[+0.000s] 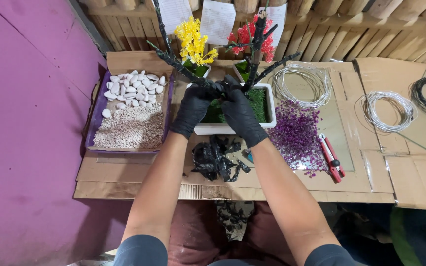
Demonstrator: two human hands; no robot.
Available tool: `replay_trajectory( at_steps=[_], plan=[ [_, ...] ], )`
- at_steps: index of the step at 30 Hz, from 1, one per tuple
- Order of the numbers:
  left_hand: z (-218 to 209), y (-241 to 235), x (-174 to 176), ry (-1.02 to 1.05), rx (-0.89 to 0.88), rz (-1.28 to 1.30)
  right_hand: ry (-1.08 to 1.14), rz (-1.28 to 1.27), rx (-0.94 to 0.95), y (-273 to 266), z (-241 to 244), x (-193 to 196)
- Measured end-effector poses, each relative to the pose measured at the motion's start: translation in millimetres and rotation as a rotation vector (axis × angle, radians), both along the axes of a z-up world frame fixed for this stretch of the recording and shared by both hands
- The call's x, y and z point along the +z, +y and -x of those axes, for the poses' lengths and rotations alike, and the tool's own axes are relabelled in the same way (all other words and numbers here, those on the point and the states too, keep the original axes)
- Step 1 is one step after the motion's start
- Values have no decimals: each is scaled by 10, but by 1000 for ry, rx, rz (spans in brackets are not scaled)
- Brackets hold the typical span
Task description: The person wraps black tape around the branches of a small artificial tree placed in a white rectangular pot filled with green moss. They use a lighter to heat and seal the tape ends, then continue wrapping additional branches. The workspace includes trays of white stones and gravel, spools of wire, and other craft supplies.
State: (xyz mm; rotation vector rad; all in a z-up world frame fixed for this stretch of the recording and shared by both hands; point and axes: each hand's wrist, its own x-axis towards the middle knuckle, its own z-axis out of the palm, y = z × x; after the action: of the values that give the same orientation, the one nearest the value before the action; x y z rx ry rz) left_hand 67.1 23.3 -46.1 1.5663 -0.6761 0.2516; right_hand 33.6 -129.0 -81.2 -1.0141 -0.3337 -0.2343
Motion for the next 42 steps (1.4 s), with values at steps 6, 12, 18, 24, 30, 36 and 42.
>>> replay_trajectory(
  at_steps=[6,12,18,24,30,36,42],
  plan=[
    [45,-10,-3,-192,296,-436,-1,150,-57,67,95,21],
    [492,137,490,-355,308,-671,26,662,-438,269,1158,905],
    [206,120,48,-560,382,-740,-246,544,-478,304,1520,582],
    [382,144,169,-147,226,-541,-224,559,-464,332,1672,412],
    [473,202,359,152,192,-392,-149,535,-399,363,1619,305],
    [488,212,441,256,119,-385,17,568,-309,477,1487,635],
    [667,256,780,320,110,-387,332,451,-557,677,1221,782]
  ],
)
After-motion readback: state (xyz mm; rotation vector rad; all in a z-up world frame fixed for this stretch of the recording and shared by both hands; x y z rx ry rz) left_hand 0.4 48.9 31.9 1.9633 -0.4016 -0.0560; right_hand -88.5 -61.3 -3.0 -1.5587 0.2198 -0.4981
